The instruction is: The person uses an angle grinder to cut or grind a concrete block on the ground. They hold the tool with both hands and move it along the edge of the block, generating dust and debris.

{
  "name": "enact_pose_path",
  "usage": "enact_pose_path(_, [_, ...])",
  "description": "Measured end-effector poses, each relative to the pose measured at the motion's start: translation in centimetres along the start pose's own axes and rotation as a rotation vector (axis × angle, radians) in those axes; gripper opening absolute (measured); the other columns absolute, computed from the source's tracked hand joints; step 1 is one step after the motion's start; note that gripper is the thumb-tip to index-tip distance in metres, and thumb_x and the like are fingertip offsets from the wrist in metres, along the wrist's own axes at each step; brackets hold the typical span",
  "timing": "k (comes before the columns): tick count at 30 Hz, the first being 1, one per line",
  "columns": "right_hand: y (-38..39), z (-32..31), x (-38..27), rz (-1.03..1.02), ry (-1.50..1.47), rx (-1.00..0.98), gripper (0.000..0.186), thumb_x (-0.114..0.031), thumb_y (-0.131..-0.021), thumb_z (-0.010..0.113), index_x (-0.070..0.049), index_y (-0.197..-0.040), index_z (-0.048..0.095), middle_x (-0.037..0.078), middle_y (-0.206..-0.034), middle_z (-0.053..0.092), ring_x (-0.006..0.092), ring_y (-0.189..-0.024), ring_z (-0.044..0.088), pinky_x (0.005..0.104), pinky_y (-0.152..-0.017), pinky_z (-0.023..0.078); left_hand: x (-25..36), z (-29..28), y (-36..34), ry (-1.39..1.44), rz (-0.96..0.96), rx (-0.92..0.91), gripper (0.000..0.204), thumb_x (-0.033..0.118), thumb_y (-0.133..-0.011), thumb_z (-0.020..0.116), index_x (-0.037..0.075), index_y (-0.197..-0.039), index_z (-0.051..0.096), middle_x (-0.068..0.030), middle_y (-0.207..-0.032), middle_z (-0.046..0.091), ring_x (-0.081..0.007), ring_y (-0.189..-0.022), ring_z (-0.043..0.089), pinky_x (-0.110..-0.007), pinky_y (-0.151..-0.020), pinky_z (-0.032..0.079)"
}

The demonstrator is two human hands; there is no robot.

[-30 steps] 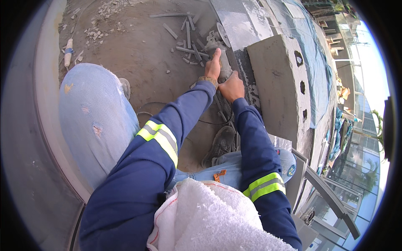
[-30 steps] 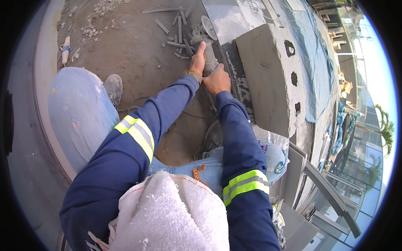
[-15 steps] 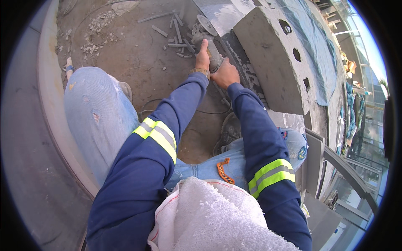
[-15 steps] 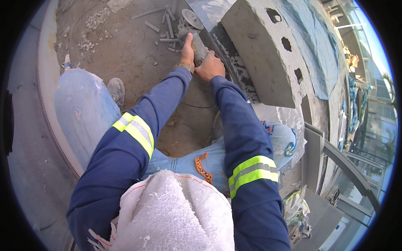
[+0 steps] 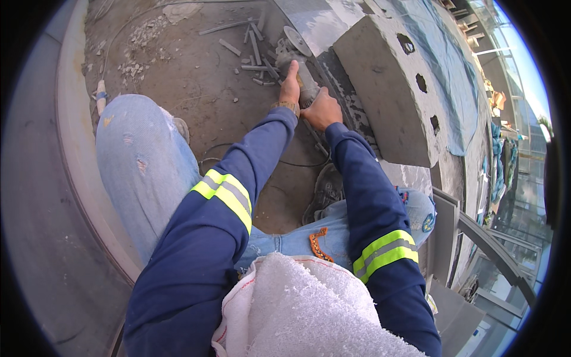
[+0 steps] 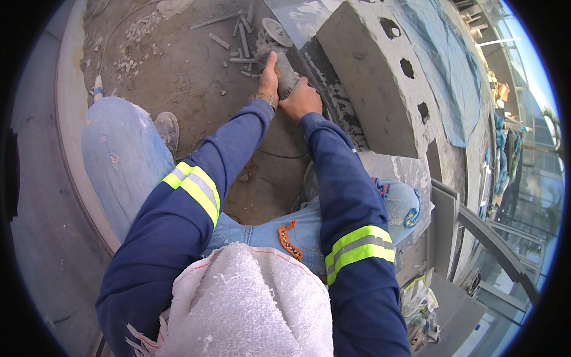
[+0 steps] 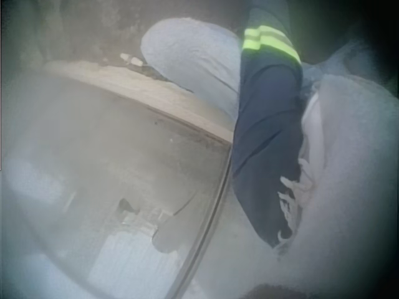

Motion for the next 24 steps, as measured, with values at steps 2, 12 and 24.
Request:
enact_pose_path(2, [-0.1,-0.7,0.7,0.021,-0.01,0.024,0.084,-0.041,-0.068,0.088,0.008,-0.126,0.051,0.034,-0.112,0.069,0.0458,-0.107,0.069,0.0486,-0.095,0.055,-0.3,1.7,1.0,0.024,-0.039,-0.06,0.068,0.066,-0.096,0.059,0.0,-0.113,0.067,-0.0115,-0.095,0.072,-0.024,-0.078,0.07,-0.038,-0.073,0.057])
enact_pose_path(12, [-0.7,0.2,-1.7,-0.023,0.002,-0.003,0.087,-0.045,-0.069,0.086,0.005,-0.131,0.05,0.03,-0.114,0.07,0.0446,-0.109,0.069,0.0487,-0.097,0.055,0.3,-2.3,-2.9,-0.046,0.03,0.066,0.06,0.064,-0.094,0.062,0.005,-0.107,0.066,-0.0128,-0.087,0.071,-0.0277,-0.073,0.07,-0.042,-0.071,0.058])
enact_pose_path(24, [-0.4,-0.3,0.5,0.017,0.031,0.005,0.09,-0.044,-0.068,0.087,0.007,-0.132,0.049,0.032,-0.115,0.069,0.0452,-0.109,0.069,0.0486,-0.097,0.055,-1.5,0.1,-1.4,-0.05,-0.045,-0.073,0.094,0.067,-0.094,0.06,-0.009,-0.148,0.047,-0.0193,-0.153,0.048,-0.026,-0.138,0.047,-0.034,-0.115,0.034])
Point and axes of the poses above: each hand's wrist, its own y-axis away from the middle knuckle, its own z-axis out of the palm, x = y × z, the point moved 5 cm from there along -y, towards the middle knuckle
